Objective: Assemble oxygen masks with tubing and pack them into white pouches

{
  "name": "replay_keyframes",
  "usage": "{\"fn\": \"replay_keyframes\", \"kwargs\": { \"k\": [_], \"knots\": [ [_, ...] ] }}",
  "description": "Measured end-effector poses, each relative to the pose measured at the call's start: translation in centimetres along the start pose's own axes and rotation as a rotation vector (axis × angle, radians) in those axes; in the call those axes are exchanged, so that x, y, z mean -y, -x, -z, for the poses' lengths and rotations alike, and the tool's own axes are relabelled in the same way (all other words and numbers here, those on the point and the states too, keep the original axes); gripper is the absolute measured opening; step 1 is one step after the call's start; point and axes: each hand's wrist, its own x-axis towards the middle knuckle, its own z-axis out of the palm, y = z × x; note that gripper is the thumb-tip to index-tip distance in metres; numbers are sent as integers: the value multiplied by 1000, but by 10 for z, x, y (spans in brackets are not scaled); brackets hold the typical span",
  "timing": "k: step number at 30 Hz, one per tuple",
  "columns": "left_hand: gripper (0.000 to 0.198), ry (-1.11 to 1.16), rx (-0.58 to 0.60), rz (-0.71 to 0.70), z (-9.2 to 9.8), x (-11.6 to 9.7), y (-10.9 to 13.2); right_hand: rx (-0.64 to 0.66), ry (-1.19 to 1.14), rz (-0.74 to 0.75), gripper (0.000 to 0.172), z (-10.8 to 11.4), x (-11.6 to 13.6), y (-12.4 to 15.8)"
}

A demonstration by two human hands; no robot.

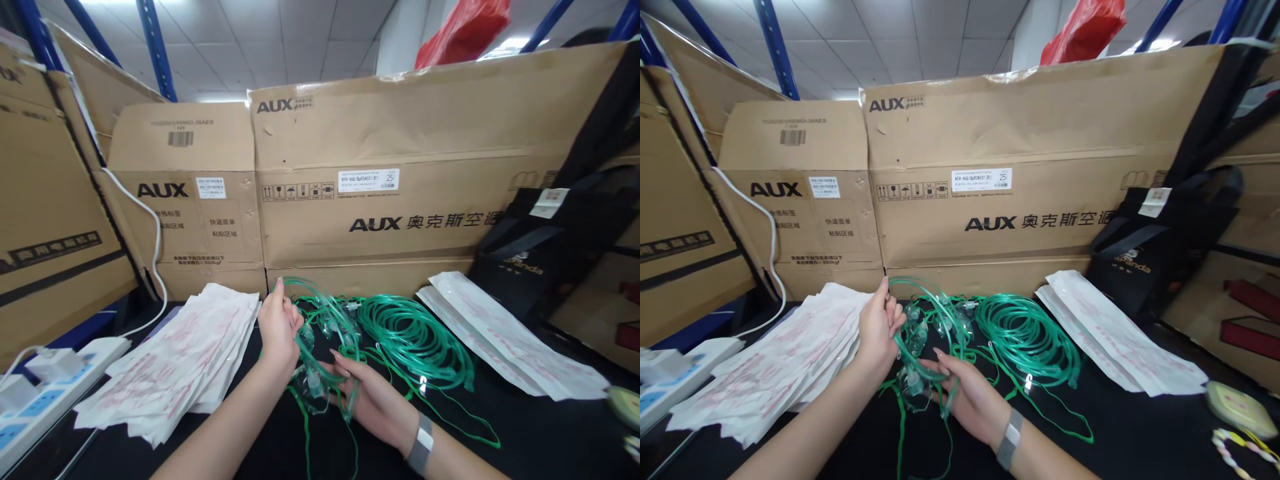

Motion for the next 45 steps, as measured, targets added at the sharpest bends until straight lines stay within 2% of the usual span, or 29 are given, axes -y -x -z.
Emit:
{"fn": "replay_keyframes", "kwargs": {
  "k": [3,5,9,14,17,19,20,22,25,26,28,30,32,33,35,38,39,41,43,45],
  "knots": [
    [45,-2,16,-48,-12,-2,0,32,-75,-161,32,-6,0,4],
    [43,-20,20,-89,-17,-3,2,-25,-17,-186,32,-9,-1,5],
    [40,-123,36,-171,-16,0,14,-281,169,-93,36,-9,-5,-1],
    [38,-413,126,-184,1,-1,29,-451,311,87,40,-1,0,-5],
    [36,-718,245,-154,22,-21,23,-513,444,181,41,2,8,-4],
    [33,-978,318,-161,45,-39,12,-544,535,221,41,5,14,-3],
    [30,-1115,320,-178,59,-47,6,-556,580,236,41,6,17,-4],
    [41,-1382,233,-204,89,-57,-6,-571,665,258,40,9,20,-6],
    [70,-1710,96,-161,130,-56,-17,-571,778,283,36,14,21,-11],
    [73,-1787,94,-140,140,-52,-18,-568,813,295,31,17,21,-13],
    [69,-1914,124,-132,153,-43,-18,-562,881,327,25,23,20,-17],
    [60,-2007,170,-159,158,-36,-15,-562,945,362,40,28,20,-19],
    [48,-2065,215,-198,157,-34,-11,-564,1002,398,52,31,23,-20],
    [43,-2082,233,-214,156,-35,-9,-565,1026,416,52,32,25,-20],
    [38,-2101,251,-238,154,-39,-5,-560,1066,447,42,31,29,-18],
    [42,-2098,248,-298,151,-53,-1,-539,1094,470,20,29,36,-16],
    [43,-2089,265,-330,151,-59,-1,-532,1092,473,19,28,37,-16],
    [43,-2040,373,-438,154,-73,-4,-521,1073,465,24,28,41,-15],
    [41,-1931,574,-608,161,-85,-12,-513,1042,443,30,29,44,-14],
    [43,-1860,633,-683,169,-93,-22,-509,1010,422,34,30,47,-13]
  ]
}}
